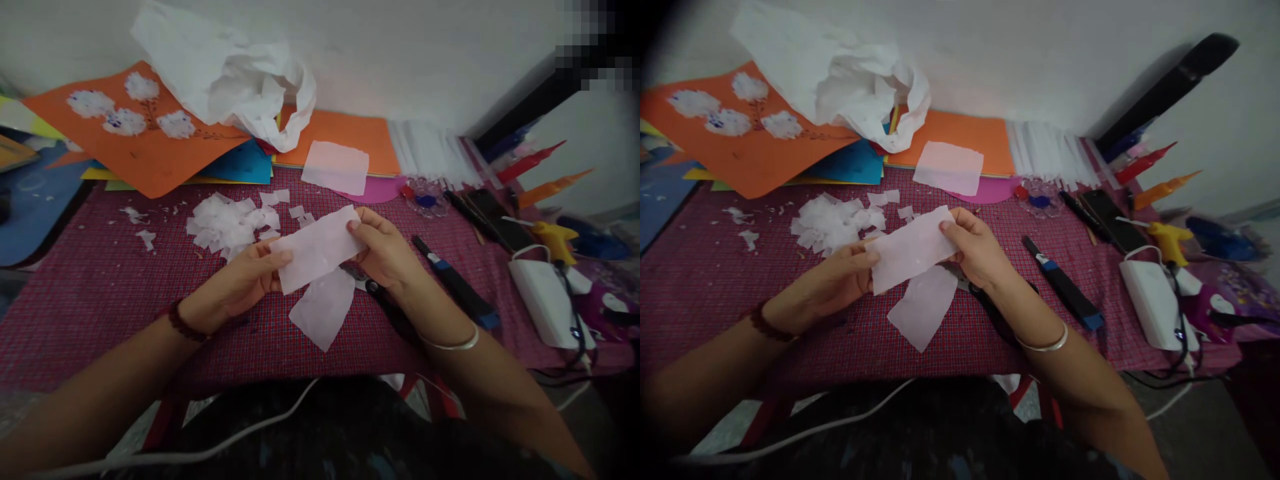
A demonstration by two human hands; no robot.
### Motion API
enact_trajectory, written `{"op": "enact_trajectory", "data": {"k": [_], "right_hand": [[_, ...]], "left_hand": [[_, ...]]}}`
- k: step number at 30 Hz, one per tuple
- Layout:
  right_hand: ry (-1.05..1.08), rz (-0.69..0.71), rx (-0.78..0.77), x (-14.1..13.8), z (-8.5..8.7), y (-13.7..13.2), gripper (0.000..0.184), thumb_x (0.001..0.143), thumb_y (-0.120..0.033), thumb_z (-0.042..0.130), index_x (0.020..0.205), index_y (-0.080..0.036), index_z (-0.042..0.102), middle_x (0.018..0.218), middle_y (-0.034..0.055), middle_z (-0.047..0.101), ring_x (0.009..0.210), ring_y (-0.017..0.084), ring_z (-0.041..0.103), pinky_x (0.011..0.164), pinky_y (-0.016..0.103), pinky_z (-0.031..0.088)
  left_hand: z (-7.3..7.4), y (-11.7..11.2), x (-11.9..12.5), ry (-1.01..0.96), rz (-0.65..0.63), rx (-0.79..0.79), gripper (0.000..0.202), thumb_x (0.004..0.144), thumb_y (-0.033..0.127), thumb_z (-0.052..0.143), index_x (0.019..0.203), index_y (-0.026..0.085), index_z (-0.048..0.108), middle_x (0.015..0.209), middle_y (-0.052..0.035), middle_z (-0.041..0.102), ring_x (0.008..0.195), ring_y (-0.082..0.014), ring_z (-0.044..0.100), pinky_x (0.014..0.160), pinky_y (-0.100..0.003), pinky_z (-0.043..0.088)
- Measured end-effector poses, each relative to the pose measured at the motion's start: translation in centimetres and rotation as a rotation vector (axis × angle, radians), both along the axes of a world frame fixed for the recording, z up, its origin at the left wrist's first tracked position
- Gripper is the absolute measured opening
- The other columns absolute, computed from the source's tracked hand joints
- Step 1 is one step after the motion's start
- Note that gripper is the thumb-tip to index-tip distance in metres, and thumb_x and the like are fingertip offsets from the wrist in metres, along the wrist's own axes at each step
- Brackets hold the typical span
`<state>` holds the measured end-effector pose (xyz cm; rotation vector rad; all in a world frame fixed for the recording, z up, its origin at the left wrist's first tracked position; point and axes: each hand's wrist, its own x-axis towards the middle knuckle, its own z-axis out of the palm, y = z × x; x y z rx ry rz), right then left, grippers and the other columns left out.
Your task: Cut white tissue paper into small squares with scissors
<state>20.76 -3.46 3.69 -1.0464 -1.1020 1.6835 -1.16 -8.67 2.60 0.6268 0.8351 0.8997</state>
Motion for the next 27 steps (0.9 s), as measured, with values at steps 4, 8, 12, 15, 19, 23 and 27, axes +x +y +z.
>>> {"op": "enact_trajectory", "data": {"k": [4,8,12,15,19,23,27], "right_hand": [[0.013,0.082,0.015,0.6,0.1,0.1,0.036,0.071,-0.046,0.079,0.080,-0.022,0.054,0.068,-0.0047,0.061,0.053,0.010,0.059,0.047,0.023,0.052],[-0.104,0.296,0.066,1.2,0.3,0.1,0.040,0.070,-0.048,0.083,0.088,-0.018,0.063,0.067,-0.0023,0.067,0.047,0.009,0.061,0.040,0.020,0.046],[-0.202,0.314,0.112,1.3,0.4,-0.1,0.035,0.076,-0.048,0.078,0.083,-0.016,0.067,0.064,0.0000,0.070,0.043,0.007,0.058,0.037,0.016,0.039],[-0.235,0.314,0.137,1.2,0.2,-0.2,0.034,0.076,-0.049,0.077,0.078,-0.016,0.069,0.061,-0.0001,0.070,0.041,0.006,0.054,0.035,0.016,0.036],[-0.261,0.316,0.143,1.0,-0.2,-0.2,0.035,0.075,-0.051,0.077,0.072,-0.017,0.070,0.058,-0.0005,0.070,0.040,0.005,0.051,0.035,0.016,0.035],[-0.276,0.307,0.150,0.9,-0.4,-0.1,0.037,0.076,-0.054,0.075,0.069,-0.017,0.070,0.057,-0.0008,0.069,0.038,0.005,0.050,0.035,0.016,0.034],[-0.240,0.273,0.119,0.6,-0.6,-0.2,0.036,0.074,-0.052,0.077,0.072,-0.017,0.069,0.056,-0.0010,0.069,0.036,0.005,0.049,0.033,0.016,0.032]], "left_hand": [[0.3,0.2,-0.5,0.122,0.092,-0.013,0.029,0.068,0.019,0.084,0.095,0.015,0.074,0.085,-0.0037,0.075,0.068,-0.0135,0.067,0.067,-0.026,0.057],[0.9,0.2,-1.0,0.193,0.135,0.042,0.025,0.068,0.019,0.084,0.091,0.015,0.075,0.083,-0.0041,0.076,0.070,-0.0146,0.067,0.069,-0.027,0.056],[1.2,0.1,-1.4,0.253,0.155,0.110,0.018,0.071,0.020,0.081,0.087,0.017,0.075,0.083,-0.0036,0.076,0.074,-0.0158,0.068,0.074,-0.029,0.055],[1.1,0.1,-1.5,0.284,0.154,0.140,0.015,0.071,0.021,0.080,0.084,0.017,0.074,0.081,-0.0029,0.075,0.072,-0.0155,0.067,0.072,-0.029,0.055],[0.9,0.1,-1.4,0.321,0.161,0.189,0.015,0.075,0.022,0.074,0.089,0.017,0.071,0.079,-0.0022,0.072,0.066,-0.0141,0.064,0.061,-0.026,0.052],[1.1,-0.1,-1.3,0.398,0.138,0.222,0.011,0.080,0.025,0.070,0.089,0.019,0.065,0.065,0.0024,0.062,0.044,-0.0079,0.049,0.039,-0.020,0.037],[1.2,-0.2,-1.4,0.412,0.102,0.263,0.011,0.083,0.026,0.068,0.089,0.019,0.062,0.062,0.0038,0.058,0.041,-0.0058,0.048,0.036,-0.018,0.035]]}}
